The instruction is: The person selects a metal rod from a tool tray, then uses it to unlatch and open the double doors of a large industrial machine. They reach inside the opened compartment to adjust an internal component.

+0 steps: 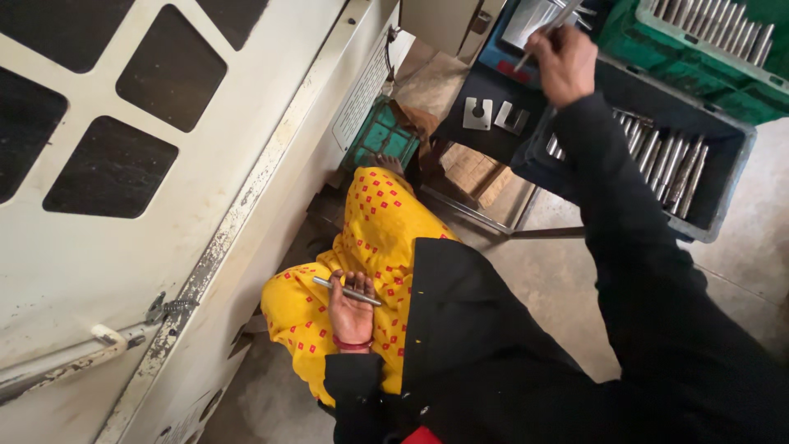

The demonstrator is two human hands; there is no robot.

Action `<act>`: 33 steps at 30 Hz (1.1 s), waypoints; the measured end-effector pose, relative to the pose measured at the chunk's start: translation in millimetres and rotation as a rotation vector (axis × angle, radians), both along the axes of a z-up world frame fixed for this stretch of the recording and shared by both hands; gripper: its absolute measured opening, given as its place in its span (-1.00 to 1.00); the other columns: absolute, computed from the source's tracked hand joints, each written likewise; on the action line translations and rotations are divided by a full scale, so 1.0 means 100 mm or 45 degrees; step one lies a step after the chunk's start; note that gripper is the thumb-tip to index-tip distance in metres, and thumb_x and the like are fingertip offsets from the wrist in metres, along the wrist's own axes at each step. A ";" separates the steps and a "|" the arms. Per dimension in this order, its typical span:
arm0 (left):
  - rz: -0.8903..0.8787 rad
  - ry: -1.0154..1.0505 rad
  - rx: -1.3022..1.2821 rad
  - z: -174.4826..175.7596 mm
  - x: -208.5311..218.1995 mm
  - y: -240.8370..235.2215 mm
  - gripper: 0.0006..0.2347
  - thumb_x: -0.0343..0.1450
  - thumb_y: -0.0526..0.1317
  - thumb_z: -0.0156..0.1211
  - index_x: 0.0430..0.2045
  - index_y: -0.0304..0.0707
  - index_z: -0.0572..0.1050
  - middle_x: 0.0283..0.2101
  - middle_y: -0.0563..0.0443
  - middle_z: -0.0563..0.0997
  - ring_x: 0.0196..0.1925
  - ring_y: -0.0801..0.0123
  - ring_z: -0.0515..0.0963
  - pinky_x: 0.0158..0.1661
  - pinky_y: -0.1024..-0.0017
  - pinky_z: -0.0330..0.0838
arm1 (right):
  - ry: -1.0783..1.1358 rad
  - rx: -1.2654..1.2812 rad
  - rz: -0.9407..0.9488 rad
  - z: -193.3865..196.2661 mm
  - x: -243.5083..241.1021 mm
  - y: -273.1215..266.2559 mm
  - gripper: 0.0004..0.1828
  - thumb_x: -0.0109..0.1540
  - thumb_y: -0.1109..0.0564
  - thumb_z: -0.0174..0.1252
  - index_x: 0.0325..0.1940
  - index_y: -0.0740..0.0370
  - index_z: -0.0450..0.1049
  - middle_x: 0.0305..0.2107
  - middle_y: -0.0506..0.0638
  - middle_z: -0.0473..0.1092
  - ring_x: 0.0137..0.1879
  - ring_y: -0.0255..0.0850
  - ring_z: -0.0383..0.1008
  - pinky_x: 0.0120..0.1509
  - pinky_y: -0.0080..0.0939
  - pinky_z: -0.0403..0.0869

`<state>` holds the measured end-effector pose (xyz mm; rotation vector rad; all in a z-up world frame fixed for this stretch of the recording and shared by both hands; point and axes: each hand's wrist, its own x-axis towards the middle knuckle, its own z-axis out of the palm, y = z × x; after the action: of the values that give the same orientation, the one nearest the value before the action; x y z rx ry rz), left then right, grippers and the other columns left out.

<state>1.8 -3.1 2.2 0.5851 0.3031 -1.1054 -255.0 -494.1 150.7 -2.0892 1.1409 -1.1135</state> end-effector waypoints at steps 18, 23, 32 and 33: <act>-0.077 -0.098 -0.054 0.49 -0.06 -0.15 -0.67 0.54 -0.03 -0.01 0.15 -0.12 0.38 0.11 -0.08 0.53 0.23 0.08 0.50 0.21 0.01 0.40 | 0.207 1.067 0.996 -0.12 1.20 2.43 -0.72 0.36 0.02 0.13 -0.04 0.30 0.50 -0.35 0.09 0.57 -0.26 -0.17 0.62 -0.17 -0.14 0.54; -0.109 -0.370 -0.259 1.01 -0.16 -0.38 -0.61 0.61 -0.14 0.02 0.32 -0.32 0.29 0.26 -0.14 0.44 0.30 0.14 0.42 0.23 0.16 0.29 | 0.563 0.774 1.216 0.06 1.35 2.85 -0.69 0.30 -0.04 0.18 -0.05 0.24 0.51 -0.34 0.12 0.57 -0.23 -0.05 0.63 -0.11 -0.08 0.54; -0.284 -0.801 0.019 1.65 -0.28 -0.60 -0.62 0.61 -0.16 -0.05 0.31 -0.35 0.27 0.34 -0.12 0.39 0.43 0.25 0.31 0.41 0.33 0.11 | 0.214 0.535 1.157 -0.19 1.26 3.08 -0.35 0.17 0.02 0.31 0.24 0.40 0.33 -0.13 0.26 0.48 -0.04 0.15 0.54 0.02 0.04 0.51; -0.327 -0.797 0.042 1.70 -0.30 -0.61 -0.60 0.58 -0.16 -0.06 0.33 -0.31 0.25 0.37 -0.06 0.37 0.46 0.30 0.27 0.41 0.36 0.07 | 0.160 0.656 1.140 -0.29 1.21 3.06 -0.41 0.21 0.04 0.27 0.24 0.37 0.34 -0.15 0.21 0.49 -0.05 0.08 0.56 0.02 0.02 0.52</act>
<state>-28.1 -63.7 172.3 0.9833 -0.3049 -1.1031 -133.8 -188.5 122.2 -1.9065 0.3575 -0.2297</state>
